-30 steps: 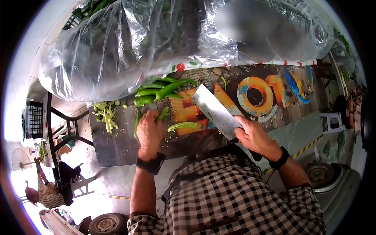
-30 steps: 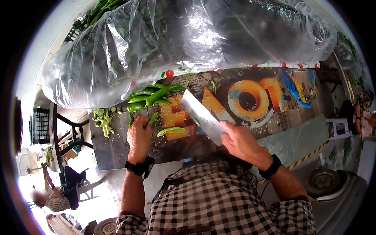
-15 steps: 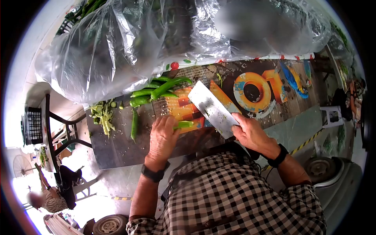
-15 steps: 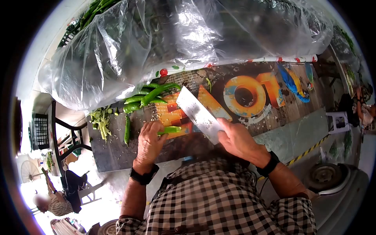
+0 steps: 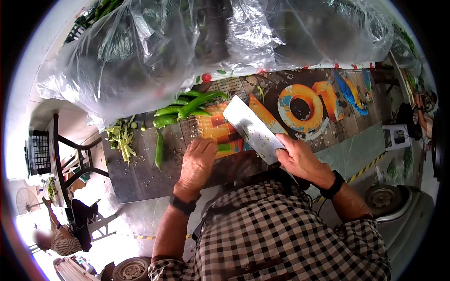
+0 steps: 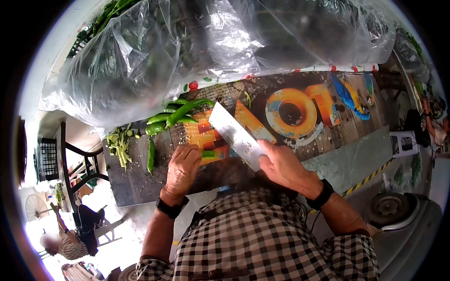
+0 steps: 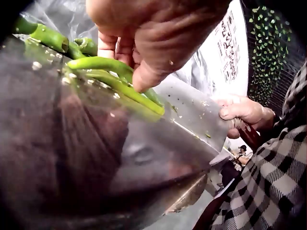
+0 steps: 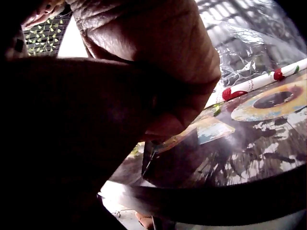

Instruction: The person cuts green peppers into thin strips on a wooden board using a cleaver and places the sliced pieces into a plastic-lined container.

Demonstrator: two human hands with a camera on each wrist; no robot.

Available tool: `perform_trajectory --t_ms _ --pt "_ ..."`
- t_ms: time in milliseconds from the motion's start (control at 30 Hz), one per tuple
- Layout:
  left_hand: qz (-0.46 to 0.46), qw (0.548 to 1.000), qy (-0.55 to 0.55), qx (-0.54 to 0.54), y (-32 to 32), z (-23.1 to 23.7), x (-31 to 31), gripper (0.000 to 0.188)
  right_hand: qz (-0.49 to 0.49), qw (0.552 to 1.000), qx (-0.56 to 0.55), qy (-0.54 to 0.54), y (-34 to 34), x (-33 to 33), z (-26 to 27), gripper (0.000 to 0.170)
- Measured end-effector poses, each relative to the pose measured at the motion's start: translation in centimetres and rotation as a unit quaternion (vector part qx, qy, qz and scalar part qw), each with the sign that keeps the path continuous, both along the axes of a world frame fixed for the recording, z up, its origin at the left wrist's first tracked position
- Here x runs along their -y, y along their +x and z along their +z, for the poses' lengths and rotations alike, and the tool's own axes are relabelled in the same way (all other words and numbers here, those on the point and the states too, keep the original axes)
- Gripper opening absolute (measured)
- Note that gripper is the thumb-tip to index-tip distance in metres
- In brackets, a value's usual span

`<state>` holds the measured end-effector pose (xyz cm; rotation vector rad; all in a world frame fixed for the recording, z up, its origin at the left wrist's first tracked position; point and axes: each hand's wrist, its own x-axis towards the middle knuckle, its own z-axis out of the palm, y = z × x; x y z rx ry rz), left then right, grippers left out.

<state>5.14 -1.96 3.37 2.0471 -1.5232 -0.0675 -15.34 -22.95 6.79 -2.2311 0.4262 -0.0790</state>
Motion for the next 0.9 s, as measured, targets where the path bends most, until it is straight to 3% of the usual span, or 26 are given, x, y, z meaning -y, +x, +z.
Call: perform_trajectory --t_ms 367,700,900 --pt "0.021 0.999 -0.025 -0.005 -0.4 0.1 -0.3 0.023 0.0 1.0 -0.01 0.006 -0.1 0.1 -0.3 0.036" --pt "-0.005 1.0 -0.009 -0.025 0.0 -1.4 -1.0 0.021 -0.005 1.0 -0.011 0.011 0.2 -0.3 -0.5 0.033" --pt "0.045 0.998 -0.037 0.009 -0.8 -2.2 -0.9 0.022 0.004 1.0 0.013 -0.023 0.3 -0.7 -0.4 0.034"
